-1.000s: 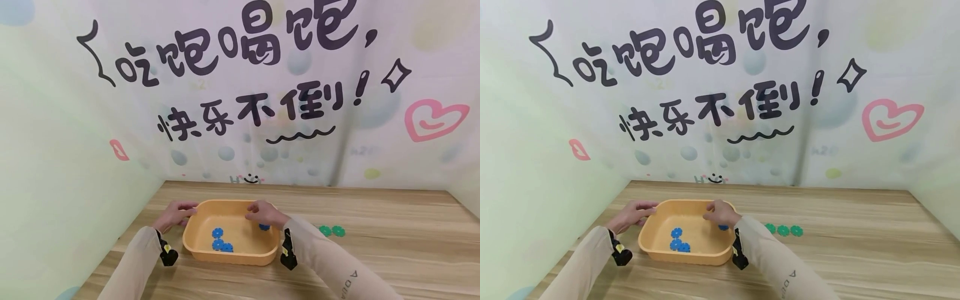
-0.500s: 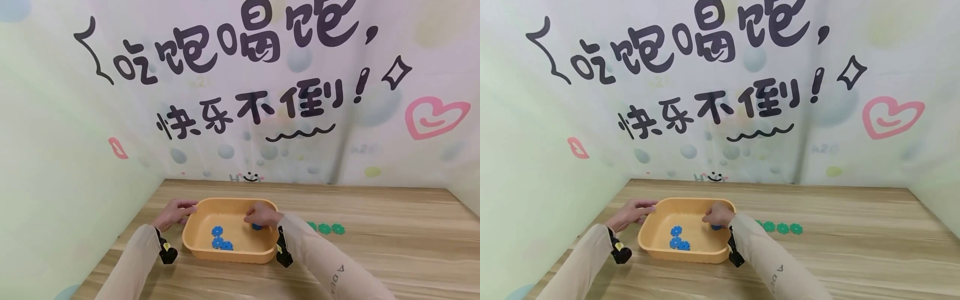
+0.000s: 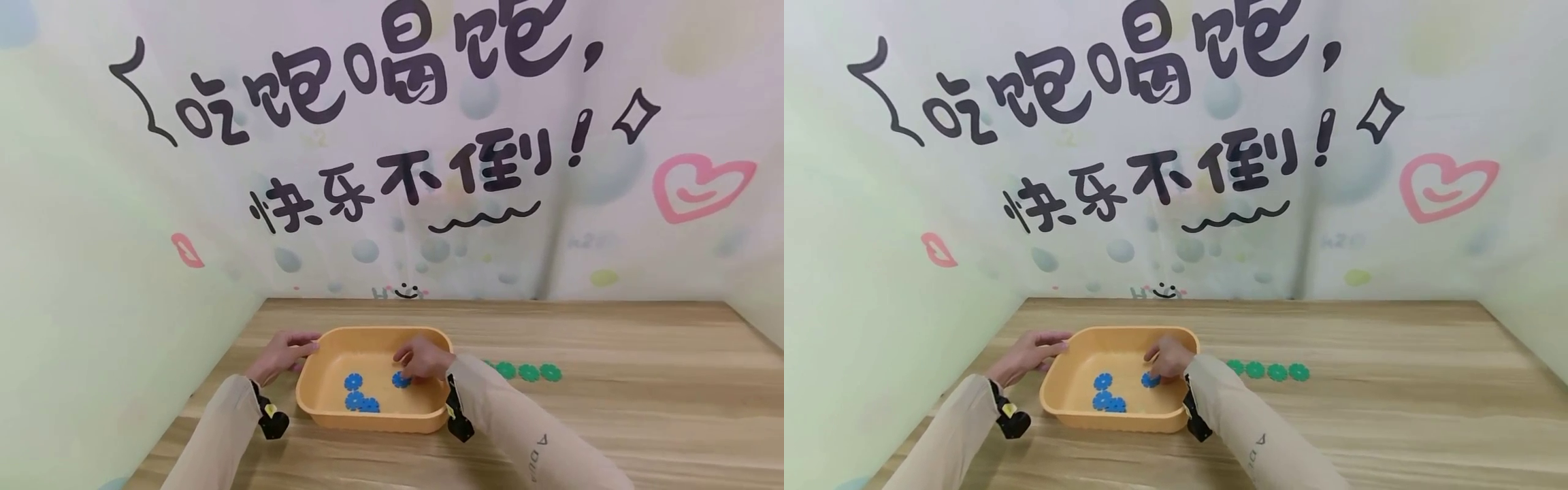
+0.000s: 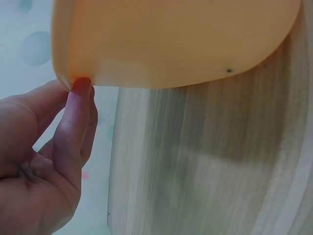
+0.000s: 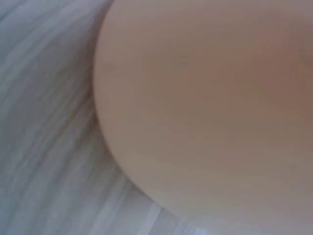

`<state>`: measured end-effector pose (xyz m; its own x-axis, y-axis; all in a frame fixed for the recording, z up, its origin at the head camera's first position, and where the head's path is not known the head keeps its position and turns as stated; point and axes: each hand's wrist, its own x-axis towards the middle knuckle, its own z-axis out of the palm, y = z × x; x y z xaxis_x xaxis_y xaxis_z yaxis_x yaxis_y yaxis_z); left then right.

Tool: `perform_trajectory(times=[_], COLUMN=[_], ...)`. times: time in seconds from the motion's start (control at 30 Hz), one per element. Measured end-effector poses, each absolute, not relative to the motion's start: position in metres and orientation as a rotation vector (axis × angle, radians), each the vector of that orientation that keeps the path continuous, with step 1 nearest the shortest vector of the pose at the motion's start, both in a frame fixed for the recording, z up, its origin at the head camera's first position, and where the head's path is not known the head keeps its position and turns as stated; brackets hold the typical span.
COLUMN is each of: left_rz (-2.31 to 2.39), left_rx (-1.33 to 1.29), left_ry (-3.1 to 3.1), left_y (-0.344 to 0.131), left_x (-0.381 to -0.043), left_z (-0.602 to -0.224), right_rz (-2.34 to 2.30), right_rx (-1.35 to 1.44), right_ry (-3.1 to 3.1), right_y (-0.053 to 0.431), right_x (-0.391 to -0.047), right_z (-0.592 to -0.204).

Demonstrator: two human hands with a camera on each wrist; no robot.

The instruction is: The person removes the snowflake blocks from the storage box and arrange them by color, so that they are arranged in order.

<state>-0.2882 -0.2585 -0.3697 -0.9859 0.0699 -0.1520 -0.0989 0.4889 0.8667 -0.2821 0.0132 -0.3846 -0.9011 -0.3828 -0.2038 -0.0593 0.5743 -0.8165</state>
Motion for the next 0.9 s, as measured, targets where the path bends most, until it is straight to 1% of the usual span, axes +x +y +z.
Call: perform_trajectory(times=[0.47, 0.9], left_rz=[1.507, 1.504], left_rx=[-0.02, -0.004], left_ry=[2.561, 2.57], left_y=[-0.2578, -0.2593], left_x=[-0.2869, -0.2865], left_z=[-0.369, -0.3681], right_rz=[-1.174, -1.218], right_rx=[-0.437, -0.52], right_ry=[2.462, 2.569], right_y=[0.0133, 0.011], right_x=[-0.2775, -0.2766], right_z=[-0.3838, -0.391])
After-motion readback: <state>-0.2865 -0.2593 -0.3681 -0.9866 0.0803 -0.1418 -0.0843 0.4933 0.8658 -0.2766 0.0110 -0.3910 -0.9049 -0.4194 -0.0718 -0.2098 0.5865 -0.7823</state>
